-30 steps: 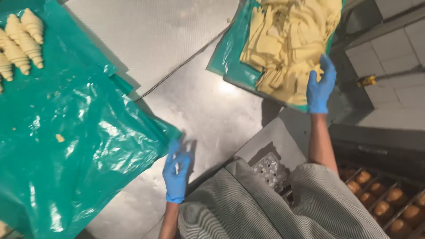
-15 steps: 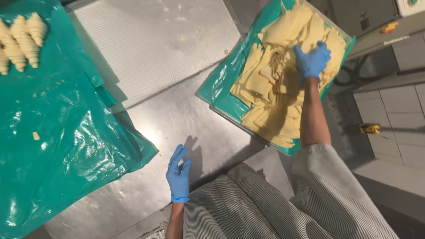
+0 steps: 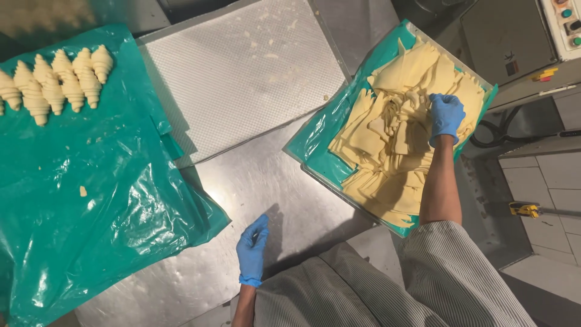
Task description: Rolling pieces of triangular dough into croissant shapes and placing them onto a baking tray.
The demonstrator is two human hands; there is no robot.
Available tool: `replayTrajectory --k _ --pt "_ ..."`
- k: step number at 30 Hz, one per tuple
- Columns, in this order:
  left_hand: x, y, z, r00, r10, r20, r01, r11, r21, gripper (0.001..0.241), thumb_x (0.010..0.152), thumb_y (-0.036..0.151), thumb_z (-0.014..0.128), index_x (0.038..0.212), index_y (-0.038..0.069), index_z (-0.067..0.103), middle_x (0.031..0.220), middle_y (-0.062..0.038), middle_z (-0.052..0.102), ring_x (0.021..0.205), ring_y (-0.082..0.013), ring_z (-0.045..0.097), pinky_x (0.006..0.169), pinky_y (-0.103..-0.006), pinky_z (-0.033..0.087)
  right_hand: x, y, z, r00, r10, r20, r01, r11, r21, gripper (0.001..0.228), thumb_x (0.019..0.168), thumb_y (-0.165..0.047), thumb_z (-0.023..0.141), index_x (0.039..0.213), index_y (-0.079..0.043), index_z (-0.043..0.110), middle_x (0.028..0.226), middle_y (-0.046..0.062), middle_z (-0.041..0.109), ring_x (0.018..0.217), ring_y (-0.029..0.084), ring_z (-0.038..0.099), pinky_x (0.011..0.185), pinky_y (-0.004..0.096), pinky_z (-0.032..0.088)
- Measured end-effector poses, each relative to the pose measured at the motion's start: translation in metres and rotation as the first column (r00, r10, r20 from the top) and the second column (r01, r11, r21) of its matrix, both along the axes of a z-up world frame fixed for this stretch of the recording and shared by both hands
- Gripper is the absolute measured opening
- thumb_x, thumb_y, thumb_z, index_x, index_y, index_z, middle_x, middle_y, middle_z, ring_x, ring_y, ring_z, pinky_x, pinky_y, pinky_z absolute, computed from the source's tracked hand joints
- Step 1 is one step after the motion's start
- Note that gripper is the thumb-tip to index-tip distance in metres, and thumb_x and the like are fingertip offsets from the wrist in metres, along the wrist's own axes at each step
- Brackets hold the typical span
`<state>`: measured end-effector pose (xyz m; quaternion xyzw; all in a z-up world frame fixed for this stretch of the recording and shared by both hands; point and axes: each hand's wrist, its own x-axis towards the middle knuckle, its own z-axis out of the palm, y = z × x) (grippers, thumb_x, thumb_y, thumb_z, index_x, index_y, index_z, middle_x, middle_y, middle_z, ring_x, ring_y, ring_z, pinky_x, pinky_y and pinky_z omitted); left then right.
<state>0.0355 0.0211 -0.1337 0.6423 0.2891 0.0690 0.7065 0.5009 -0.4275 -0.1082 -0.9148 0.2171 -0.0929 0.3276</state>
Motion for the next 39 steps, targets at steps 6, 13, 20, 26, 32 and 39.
replayTrajectory --k 6,13,20,26,32,39 --pt "0.006 -0.008 -0.007 0.998 -0.009 -0.06 0.008 1.0 -0.029 0.035 0.094 0.002 0.065 0.129 0.001 0.068 0.13 -0.01 0.073 0.116 -0.0167 0.069 0.103 -0.0297 0.052 0.001 -0.012 -0.019 0.936 0.178 0.303 -0.09 0.955 -0.283 0.052 0.078 -0.05 0.093 0.086 -0.002 0.076 0.084 0.015 0.075 0.083 0.032 0.069 0.076 0.045 0.056" --pt "0.016 -0.023 -0.024 0.995 -0.003 -0.1 -0.004 0.998 -0.068 0.035 0.094 0.003 0.066 0.129 0.001 0.068 0.128 -0.009 0.074 0.115 -0.0165 0.069 0.101 -0.0298 0.054 -0.002 -0.017 -0.006 0.966 0.206 0.157 -0.198 0.978 -0.066 0.049 0.09 -0.047 0.088 0.097 -0.001 0.074 0.086 0.014 0.074 0.078 0.018 0.069 0.077 0.035 0.053" --pt "0.036 -0.043 -0.015 0.994 -0.068 -0.083 0.063 0.996 -0.068 0.036 0.094 0.012 0.065 0.129 0.004 0.068 0.136 -0.012 0.07 0.124 -0.0226 0.067 0.108 -0.0332 0.052 0.007 -0.035 -0.047 0.965 0.025 0.263 -0.103 0.952 0.29 0.047 0.081 -0.046 0.085 0.094 -0.003 0.073 0.088 0.009 0.077 0.079 0.019 0.069 0.075 0.037 0.056" --pt "0.05 -0.047 0.0 0.794 -0.393 -0.464 0.608 0.513 0.606 0.094 0.084 0.035 0.079 0.16 0.01 0.028 0.164 -0.024 0.012 0.15 -0.0437 0.009 0.121 -0.0556 0.01 -0.002 -0.016 -0.026 0.934 0.204 0.294 -0.038 0.874 -0.484 0.058 0.074 -0.055 0.095 0.086 -0.002 0.077 0.078 0.016 0.073 0.083 0.043 0.064 0.072 0.056 0.052" --pt "0.046 -0.045 -0.01 0.719 -0.423 -0.552 0.695 0.427 0.578 0.099 0.084 0.034 0.077 0.159 0.015 0.016 0.167 -0.021 0.002 0.154 -0.0427 0.006 0.124 -0.0557 0.007 -0.007 0.006 -0.002 0.994 0.039 0.098 -0.021 0.984 -0.178 0.051 0.087 -0.054 0.083 0.094 -0.003 0.078 0.094 0.017 0.075 0.095 0.038 0.068 0.087 0.051 0.052" --pt "0.04 -0.038 -0.02 0.751 -0.447 -0.487 0.659 0.444 0.607 0.095 0.086 0.029 0.074 0.16 0.015 0.017 0.167 -0.021 0.003 0.155 -0.0408 0.005 0.124 -0.0528 0.007 -0.002 -0.001 -0.006 1.0 -0.009 0.012 0.011 0.984 -0.177 0.046 0.096 -0.052 0.074 0.106 -0.008 0.079 0.102 0.018 0.074 0.098 0.037 0.07 0.092 0.05 0.054"
